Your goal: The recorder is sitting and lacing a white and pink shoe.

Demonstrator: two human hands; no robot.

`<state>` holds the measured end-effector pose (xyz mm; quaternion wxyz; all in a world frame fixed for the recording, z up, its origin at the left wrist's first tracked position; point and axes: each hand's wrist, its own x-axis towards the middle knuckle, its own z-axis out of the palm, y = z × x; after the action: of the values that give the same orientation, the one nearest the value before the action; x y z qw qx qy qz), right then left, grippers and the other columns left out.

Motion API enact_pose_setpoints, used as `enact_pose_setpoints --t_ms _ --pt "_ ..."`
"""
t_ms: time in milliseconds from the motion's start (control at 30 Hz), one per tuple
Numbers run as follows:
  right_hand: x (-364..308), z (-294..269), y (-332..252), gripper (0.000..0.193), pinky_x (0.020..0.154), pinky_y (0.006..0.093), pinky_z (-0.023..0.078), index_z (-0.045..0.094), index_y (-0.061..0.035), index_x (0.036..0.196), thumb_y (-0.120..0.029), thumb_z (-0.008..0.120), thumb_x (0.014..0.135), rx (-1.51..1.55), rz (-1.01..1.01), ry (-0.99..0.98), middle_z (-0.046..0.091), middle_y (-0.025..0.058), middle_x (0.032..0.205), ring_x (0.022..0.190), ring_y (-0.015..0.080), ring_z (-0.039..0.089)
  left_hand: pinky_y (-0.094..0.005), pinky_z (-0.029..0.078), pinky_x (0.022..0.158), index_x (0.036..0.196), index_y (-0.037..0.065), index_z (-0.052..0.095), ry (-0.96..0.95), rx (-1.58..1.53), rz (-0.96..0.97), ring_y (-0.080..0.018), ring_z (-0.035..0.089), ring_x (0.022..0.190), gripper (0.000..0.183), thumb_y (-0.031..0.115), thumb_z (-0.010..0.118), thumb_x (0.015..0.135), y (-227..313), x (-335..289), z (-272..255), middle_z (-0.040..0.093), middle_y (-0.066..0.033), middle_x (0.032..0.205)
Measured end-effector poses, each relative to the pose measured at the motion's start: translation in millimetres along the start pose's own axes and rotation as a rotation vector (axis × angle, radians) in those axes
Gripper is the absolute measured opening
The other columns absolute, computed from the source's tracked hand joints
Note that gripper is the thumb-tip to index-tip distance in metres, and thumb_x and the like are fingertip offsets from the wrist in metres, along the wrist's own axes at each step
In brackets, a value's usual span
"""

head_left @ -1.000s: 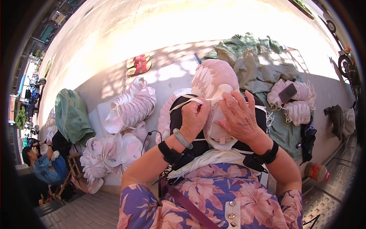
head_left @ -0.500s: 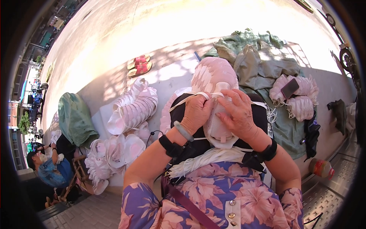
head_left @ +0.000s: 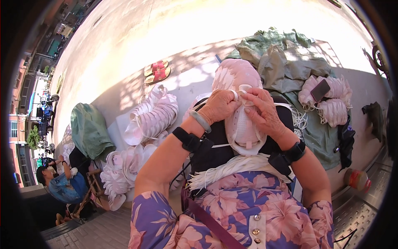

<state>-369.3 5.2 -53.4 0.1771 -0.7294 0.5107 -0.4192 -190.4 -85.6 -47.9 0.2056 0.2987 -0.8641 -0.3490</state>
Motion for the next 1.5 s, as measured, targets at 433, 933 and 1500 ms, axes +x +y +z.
enact_pose_setpoints --t_ms 433,933,1500 --pt "-0.3 2.6 -5.6 0.04 0.091 0.0401 0.036 0.06 -0.0071 0.11 -0.015 0.067 0.071 0.005 0.058 0.048 0.053 0.0091 0.112 0.106 0.0286 0.049 -0.0302 0.049 0.065 0.109 0.001 0.054 0.178 0.116 -0.138 -0.0178 0.057 0.07 0.05 0.025 0.076 0.072 40.5 -41.3 3.2 0.06 -0.008 0.087" --pt "9.6 26.2 -27.9 0.036 0.086 0.039 0.033 0.063 -0.0167 0.099 -0.012 0.064 0.063 -0.106 0.259 0.135 0.053 -0.0001 0.1 0.1 0.023 0.049 -0.041 0.051 0.069 0.126 -0.004 0.044 -0.069 0.294 -0.209 -0.0347 0.063 0.077 0.054 0.014 0.059 0.077 58.6 -40.9 -11.5 0.062 -0.0225 0.089" --pt "4.9 34.0 -34.8 0.036 0.086 0.0399 0.033 0.064 -0.0187 0.097 -0.011 0.065 0.062 -0.114 0.186 0.203 0.054 0.0008 0.096 0.098 0.0224 0.05 -0.0466 0.05 0.056 0.101 -0.007 0.047 -0.118 0.384 -0.134 -0.0388 0.062 0.059 0.03 0.011 0.053 0.078 45.3 -38.2 -8.1 0.059 -0.0227 0.063"
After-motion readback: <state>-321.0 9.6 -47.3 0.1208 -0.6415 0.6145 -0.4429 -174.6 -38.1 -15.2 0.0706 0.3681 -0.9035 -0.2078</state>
